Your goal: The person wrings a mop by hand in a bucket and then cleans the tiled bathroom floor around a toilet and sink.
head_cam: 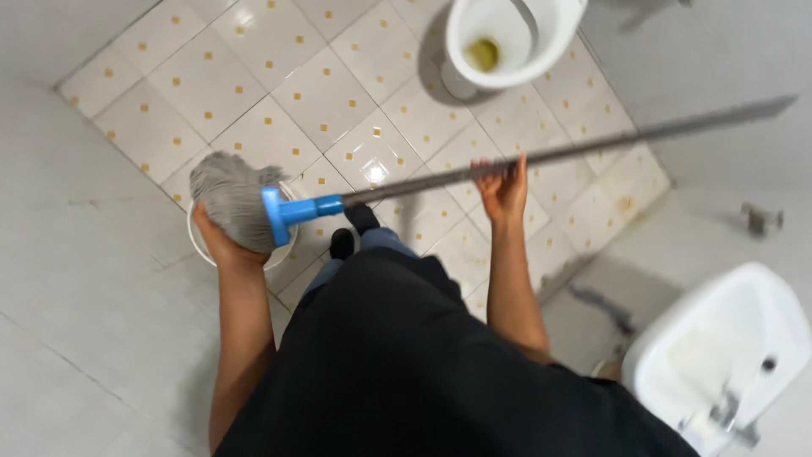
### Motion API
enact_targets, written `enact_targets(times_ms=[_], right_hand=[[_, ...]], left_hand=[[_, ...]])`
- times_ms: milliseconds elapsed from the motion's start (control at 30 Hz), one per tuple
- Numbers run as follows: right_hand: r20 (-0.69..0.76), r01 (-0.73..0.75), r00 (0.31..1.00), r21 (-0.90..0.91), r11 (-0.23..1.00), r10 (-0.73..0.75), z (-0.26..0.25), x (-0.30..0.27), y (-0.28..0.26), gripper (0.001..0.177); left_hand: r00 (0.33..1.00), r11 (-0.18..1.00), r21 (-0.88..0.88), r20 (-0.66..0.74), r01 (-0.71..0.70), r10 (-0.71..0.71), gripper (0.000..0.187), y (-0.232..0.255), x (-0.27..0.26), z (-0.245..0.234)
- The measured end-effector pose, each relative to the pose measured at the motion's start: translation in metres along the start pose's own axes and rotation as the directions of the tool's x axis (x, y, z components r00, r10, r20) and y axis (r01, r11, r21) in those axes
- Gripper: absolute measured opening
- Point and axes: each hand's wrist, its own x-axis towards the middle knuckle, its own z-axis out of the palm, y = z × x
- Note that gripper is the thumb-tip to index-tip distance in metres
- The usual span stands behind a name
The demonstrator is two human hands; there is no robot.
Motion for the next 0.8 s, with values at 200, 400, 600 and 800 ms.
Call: enact_targets(times_ms=[200, 400, 600, 800], right_hand=[[0.373, 0.284, 0.891, -0.013, 0.959, -0.259, 0.092, -0.088, -0.029, 0.059], [0.407, 0.326, 0.842, 0.138, 0.935, -0.354, 0.145, -0.146, -0.044, 0.052], [0.455, 0.43, 0.779, 0.113, 0.896, -0.431, 0.153, -0.194, -0.059, 0.042], [0.435, 0.655, 0.676, 0.016, 0.756, -0.595, 0.15, -0.205, -0.045, 0.04]], left_hand=[[0.997, 0.997, 0.077, 0.072, 0.021, -0.027, 0.061, 0.017, -0.011, -0.049], [0.984, 0.968, 0.177, -0.023, 0.179, -0.178, 0.068, 0.0, -0.003, -0.107], [0.941, 0.899, 0.278, -0.096, 0.338, -0.324, 0.078, -0.044, 0.026, -0.114], [0.925, 0.819, 0.445, -0.278, 0.363, -0.26, 0.089, -0.061, 0.058, -0.12]])
